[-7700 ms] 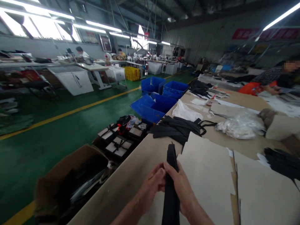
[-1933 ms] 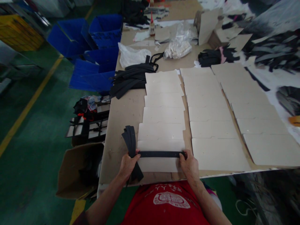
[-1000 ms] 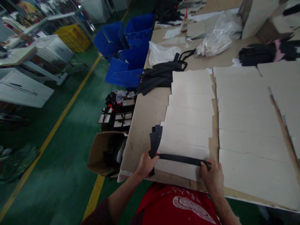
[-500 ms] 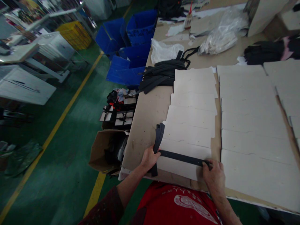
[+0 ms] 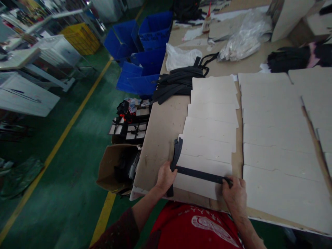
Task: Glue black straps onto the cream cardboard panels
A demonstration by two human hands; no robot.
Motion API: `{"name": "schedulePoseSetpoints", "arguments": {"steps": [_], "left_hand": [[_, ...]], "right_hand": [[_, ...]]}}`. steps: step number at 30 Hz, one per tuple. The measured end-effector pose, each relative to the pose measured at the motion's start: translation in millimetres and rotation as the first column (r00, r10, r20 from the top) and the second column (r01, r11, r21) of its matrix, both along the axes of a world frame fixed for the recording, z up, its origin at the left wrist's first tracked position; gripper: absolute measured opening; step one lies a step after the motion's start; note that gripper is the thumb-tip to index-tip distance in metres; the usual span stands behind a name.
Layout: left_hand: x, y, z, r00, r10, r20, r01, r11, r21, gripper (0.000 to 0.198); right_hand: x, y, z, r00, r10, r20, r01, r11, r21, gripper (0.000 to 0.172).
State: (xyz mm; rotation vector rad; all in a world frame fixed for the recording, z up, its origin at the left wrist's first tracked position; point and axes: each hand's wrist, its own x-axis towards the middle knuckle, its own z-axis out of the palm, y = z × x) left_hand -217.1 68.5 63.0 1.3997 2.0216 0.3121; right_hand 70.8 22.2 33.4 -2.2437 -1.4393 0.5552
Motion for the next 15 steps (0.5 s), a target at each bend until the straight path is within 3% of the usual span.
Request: {"name": "schedulePoseSetpoints", "arguments": {"steps": [8,15], "left_hand": [[11.4,-4.9,1.6,0.982,-0.173,-0.074,0.173,0.985,-0.008,0.012],[12.8,1.1,-1.6,0.981,-0.179,-0.072,0.178,0.984,-0.015,0.012]], "right_hand": [[-1.2,-0.4,0.8,0.997,0.063,-0.036,-0.065,0.996,-0.056,0.03],[-5.4,3.8,9.5,0.998,0.032,-0.062,-0.039,0.992,-0.123,0.031]]}}
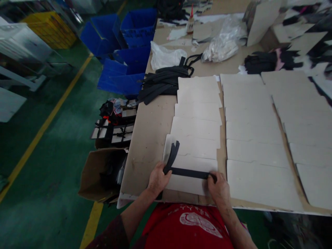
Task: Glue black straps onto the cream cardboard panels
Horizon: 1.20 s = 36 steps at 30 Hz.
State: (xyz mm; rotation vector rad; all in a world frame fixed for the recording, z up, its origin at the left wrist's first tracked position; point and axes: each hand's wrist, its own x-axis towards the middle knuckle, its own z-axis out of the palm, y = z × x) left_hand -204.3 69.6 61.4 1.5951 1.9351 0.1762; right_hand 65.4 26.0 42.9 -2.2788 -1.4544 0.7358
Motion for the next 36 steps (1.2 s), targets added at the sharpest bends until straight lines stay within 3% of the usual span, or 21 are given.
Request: {"name": "schedulePoseSetpoints", "arguments": {"steps": [5,18,22,25,36], "left_hand": [[-0.6,3.2,-2.3,1.0,0.008,-0.013,-0.008,0.999,-0.031,0.021],[-1.7,5.8,4.3,1.0,0.0,0.025,0.001,0.999,-0.052,0.019],[-9.4,3.7,6.7,0.997,-0.022,0.079,0.025,0.999,-0.039,0.017],[-12.8,-0.8,5.5,0.998,0.028,0.057,-0.025,0.999,-0.046,0.024],[-1.6,-1.8,6.8,0.995,0.094,0.017,-0.093,0.994,-0.063,0.042]], "right_hand": [[0.9,2.4,0.0,1.0,0.001,-0.012,-0.002,0.998,-0.056,0.034],[8.9,1.0,-1.3,0.996,0.085,-0.041,-0.085,0.996,-0.019,0.027],[13.3,-11.1,8.4,0.996,0.049,0.079,-0.049,0.999,-0.009,0.031],[7.8,-21.2,14.8,0.983,0.065,0.17,-0.057,0.997,-0.05,0.036],[1.7,-23.4,9.1,0.977,0.091,0.191,-0.082,0.995,-0.054,0.034]]}}
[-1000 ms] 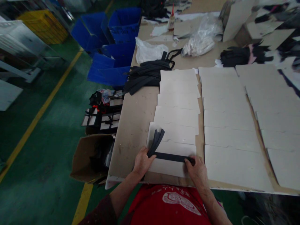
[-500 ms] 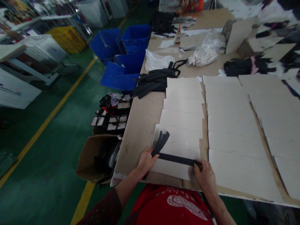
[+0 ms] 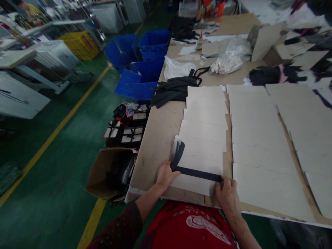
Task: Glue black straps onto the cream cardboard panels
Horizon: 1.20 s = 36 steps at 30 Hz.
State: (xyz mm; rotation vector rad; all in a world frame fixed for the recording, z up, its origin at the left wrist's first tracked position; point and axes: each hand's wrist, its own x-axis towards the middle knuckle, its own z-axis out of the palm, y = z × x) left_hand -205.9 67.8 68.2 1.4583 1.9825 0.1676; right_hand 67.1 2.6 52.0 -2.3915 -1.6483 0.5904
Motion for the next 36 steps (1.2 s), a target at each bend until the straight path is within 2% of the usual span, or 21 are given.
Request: {"name": "schedulePoseSetpoints", "arguments": {"steps": [9,12,17,23,28,32,36], "left_hand": [[-14.4,2.7,-1.1,0.994,-0.085,0.072,0.087,0.996,-0.028,0.034],[-21.0,-0.5,-3.5,0.992,-0.093,0.083,0.096,0.995,-0.028,0.028],[-36.9,-17.6,-2.9,0.993,-0.08,0.086,0.084,0.996,-0.042,0.024],[-76.1,-52.3,0.0,1.0,0.027,0.012,-0.026,0.998,-0.062,0.027],[-119.6,-62.5,1.7,0.993,0.117,0.017,-0.116,0.992,-0.047,0.028],[-153.4,-58.2,17.6,0.979,0.198,0.055,-0.194,0.978,-0.076,0.024],[-161.8,-49.3,54.1,0.939,0.29,0.185,-0.273,0.955,-0.114,0.041]], "right_hand": [[-2.3,3.3,4.5,0.998,-0.064,-0.028,0.062,0.996,-0.058,0.037],[1.6,1.7,-0.6,0.996,-0.069,-0.064,0.068,0.997,-0.026,0.039],[0.9,-11.5,-12.8,0.989,0.014,-0.149,-0.004,0.998,0.065,0.037],[-40.3,-26.3,-14.9,0.956,0.136,-0.258,-0.121,0.99,0.075,0.025],[-85.4,-21.5,-13.4,0.941,0.27,-0.204,-0.273,0.962,0.017,0.023],[-100.2,-16.6,-7.3,0.907,0.349,-0.234,-0.349,0.936,0.046,0.021],[-94.0,-7.6,6.0,0.875,0.326,-0.358,-0.289,0.945,0.155,0.029]]}}
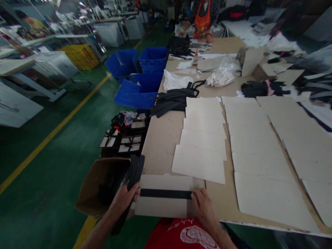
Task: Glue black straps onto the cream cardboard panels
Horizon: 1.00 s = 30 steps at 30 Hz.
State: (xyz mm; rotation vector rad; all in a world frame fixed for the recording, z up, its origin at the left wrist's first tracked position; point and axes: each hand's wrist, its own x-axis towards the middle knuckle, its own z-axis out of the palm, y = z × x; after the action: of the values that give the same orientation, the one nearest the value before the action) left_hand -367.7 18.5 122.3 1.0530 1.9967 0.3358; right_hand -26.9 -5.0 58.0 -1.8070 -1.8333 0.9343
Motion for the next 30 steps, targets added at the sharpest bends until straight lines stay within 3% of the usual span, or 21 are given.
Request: {"name": "schedulePoseSetpoints", "arguments": {"steps": [2,4,6,8,12,16,20,25,30], "left_hand": [[10.9,6.7,20.4,0.984,0.009,0.178,-0.006,1.0,-0.021,0.041],[30.0,15.1,36.0,0.905,0.015,0.425,0.0,0.999,-0.034,0.04],[52.9,24.2,44.6,0.792,0.04,0.609,-0.003,0.998,-0.062,0.041],[74.6,32.5,47.5,0.73,0.059,0.681,0.028,0.993,-0.117,0.041],[105.3,43.5,46.7,0.766,-0.045,0.641,0.206,0.962,-0.179,0.04],[123.2,48.1,41.8,0.785,-0.188,0.59,0.328,0.935,-0.139,0.027],[136.1,54.0,34.0,0.784,-0.135,0.606,0.274,0.951,-0.142,0.031],[148.3,65.7,30.9,0.779,-0.076,0.623,0.227,0.96,-0.167,0.038],[156.6,67.5,21.2,0.764,-0.065,0.642,0.216,0.963,-0.16,0.048]], "right_hand": [[1.8,9.3,10.0,0.994,-0.047,-0.1,0.045,0.999,-0.026,0.034],[-1.6,21.2,22.4,0.976,-0.116,-0.185,0.097,0.99,-0.106,0.039],[-9.8,34.1,36.7,0.943,-0.175,-0.284,0.134,0.978,-0.16,0.04],[-19.2,47.7,50.8,0.896,-0.207,-0.393,0.16,0.976,-0.149,0.037],[-25.9,76.5,69.9,0.825,-0.259,-0.502,0.24,0.965,-0.104,0.051],[-13.0,101.0,75.2,0.852,-0.223,-0.474,0.226,0.973,-0.052,0.051],[-1.6,111.4,72.0,0.909,-0.178,-0.376,0.213,0.976,0.054,0.048],[0.9,113.9,64.1,0.909,-0.218,-0.356,0.244,0.969,0.027,0.057],[2.9,120.2,56.2,0.914,-0.162,-0.373,0.209,0.974,0.088,0.045]]}}
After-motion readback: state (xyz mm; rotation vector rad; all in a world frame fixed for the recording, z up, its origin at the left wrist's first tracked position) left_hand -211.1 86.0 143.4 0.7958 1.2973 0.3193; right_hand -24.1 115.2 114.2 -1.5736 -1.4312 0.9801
